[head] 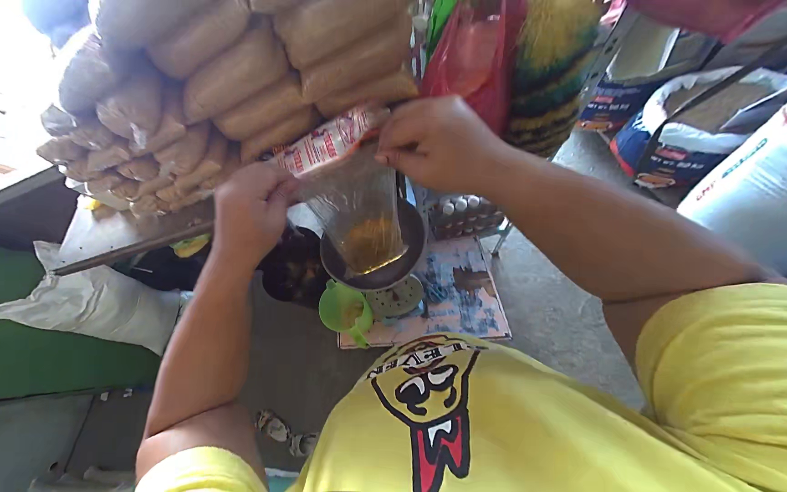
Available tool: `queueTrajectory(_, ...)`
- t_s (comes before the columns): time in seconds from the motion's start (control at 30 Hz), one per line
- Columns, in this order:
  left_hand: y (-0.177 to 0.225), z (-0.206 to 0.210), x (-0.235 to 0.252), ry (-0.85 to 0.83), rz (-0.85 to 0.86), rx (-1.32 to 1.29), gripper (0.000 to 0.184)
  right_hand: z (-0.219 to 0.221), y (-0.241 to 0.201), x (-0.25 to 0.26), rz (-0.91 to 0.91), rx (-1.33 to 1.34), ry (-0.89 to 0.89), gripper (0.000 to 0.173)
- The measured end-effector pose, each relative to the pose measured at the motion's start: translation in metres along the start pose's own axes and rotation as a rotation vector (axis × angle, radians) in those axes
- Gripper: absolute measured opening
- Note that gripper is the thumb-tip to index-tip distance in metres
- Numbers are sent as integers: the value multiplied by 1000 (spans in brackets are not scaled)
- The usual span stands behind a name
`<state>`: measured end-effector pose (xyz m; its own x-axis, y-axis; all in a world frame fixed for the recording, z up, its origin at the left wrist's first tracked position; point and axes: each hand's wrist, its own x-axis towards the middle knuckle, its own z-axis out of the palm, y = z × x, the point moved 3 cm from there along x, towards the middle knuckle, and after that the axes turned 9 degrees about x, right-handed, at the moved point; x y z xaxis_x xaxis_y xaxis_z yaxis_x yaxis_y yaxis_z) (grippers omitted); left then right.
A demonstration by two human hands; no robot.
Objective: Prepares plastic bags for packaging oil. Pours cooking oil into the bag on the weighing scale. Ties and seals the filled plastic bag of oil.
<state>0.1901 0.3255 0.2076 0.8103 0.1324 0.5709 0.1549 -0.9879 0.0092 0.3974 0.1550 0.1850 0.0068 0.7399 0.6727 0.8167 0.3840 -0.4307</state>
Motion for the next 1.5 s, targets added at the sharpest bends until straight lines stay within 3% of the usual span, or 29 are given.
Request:
queueTrajectory(0.13,7,-72,65,148,-16,126,28,-73,-31,70,127,-84,86,24)
queueTrajectory(0.27,16,-130,122,172,-110,169,34,-133,-58,123,228,-48,186,23)
queueTrajectory(0.33,19,-149,147,159,-150,126,32,-155,-68,137,233,0,236,20)
queueTrajectory(0.47,17,-169,186,173,-64,75,27,-184,-69,157,227,18,292,20)
queueTrajectory(0.6,9,-159,205,76,-23,108,29,-188,-60,163,249,-155,219,23)
queueTrajectory(0.8,4,-116,210,-93,141,146,21,-168,-25,159,464,-353,47,35)
queueTrajectory(1.03,-8,-74,216,-97,260,65,16,-159,5,157,524,-390,-146,29)
queueTrajectory(1.13,-9,-70,219,-97,242,52,15,-159,5,162,549,-390,-146,39)
queueTrajectory(1.23,-5,-71,219,-124,205,55,14,-150,-7,175,434,-333,-103,59)
queueTrajectory(1.37,-1,-71,221,-128,247,52,16,-118,-19,201,257,-291,-240,68)
queueTrajectory(1.5,1,-72,222,-116,313,87,18,-94,-14,219,250,-395,-304,45)
